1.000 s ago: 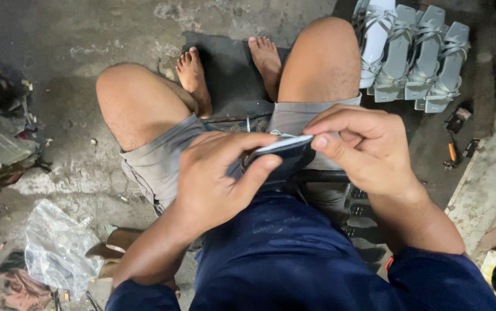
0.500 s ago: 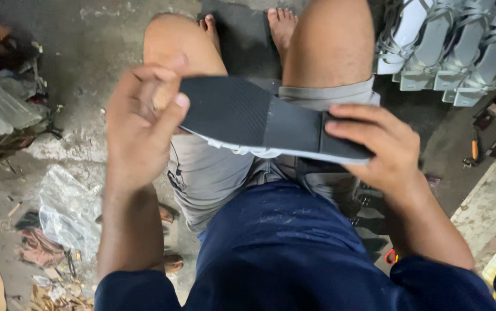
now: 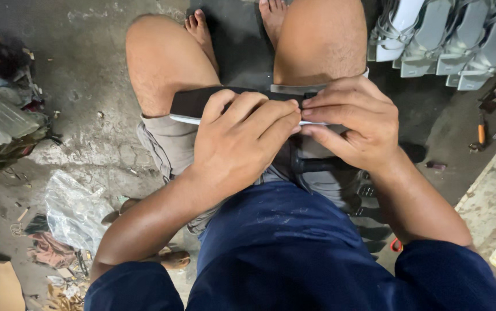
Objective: The person sits on the floor and assembles sandals by attaching black rubber soles to white plastic straps. They use a handheld tool to press the sole onto the strap, then place the finished sandal aside and repeat the process with new components.
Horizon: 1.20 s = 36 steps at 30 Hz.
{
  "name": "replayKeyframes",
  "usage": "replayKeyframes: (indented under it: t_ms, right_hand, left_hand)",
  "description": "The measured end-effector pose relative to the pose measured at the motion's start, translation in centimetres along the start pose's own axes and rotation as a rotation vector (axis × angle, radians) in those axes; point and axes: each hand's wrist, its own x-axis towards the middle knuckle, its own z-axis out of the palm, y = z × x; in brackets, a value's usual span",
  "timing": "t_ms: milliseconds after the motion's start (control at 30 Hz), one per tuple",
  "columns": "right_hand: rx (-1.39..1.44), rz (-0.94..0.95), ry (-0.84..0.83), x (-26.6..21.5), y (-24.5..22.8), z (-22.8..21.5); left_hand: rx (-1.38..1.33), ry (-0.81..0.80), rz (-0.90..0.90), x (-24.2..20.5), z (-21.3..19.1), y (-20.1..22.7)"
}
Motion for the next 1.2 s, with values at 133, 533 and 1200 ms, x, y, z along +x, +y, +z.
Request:
replayKeyframes:
  t_ms: [133, 533, 1200]
  right_hand:
    - [0.033, -0.019, 0.008, 0.2, 0.6, -0.1]
    - [0.274, 0.098, -0.04, -1.0, 1.8, -1.4]
    - [0.637, 0.241, -0.034, -3.3, 4.8, -1.9]
  left_hand:
    - [-0.016, -0.011, -0.001, 0.2, 0.6, -0.2]
    - [-0.058, -0.021, -0.009, 1.7, 0.9, 0.8]
    - [-0.238, 0.028, -0.12, 1.5, 2.4, -0.2]
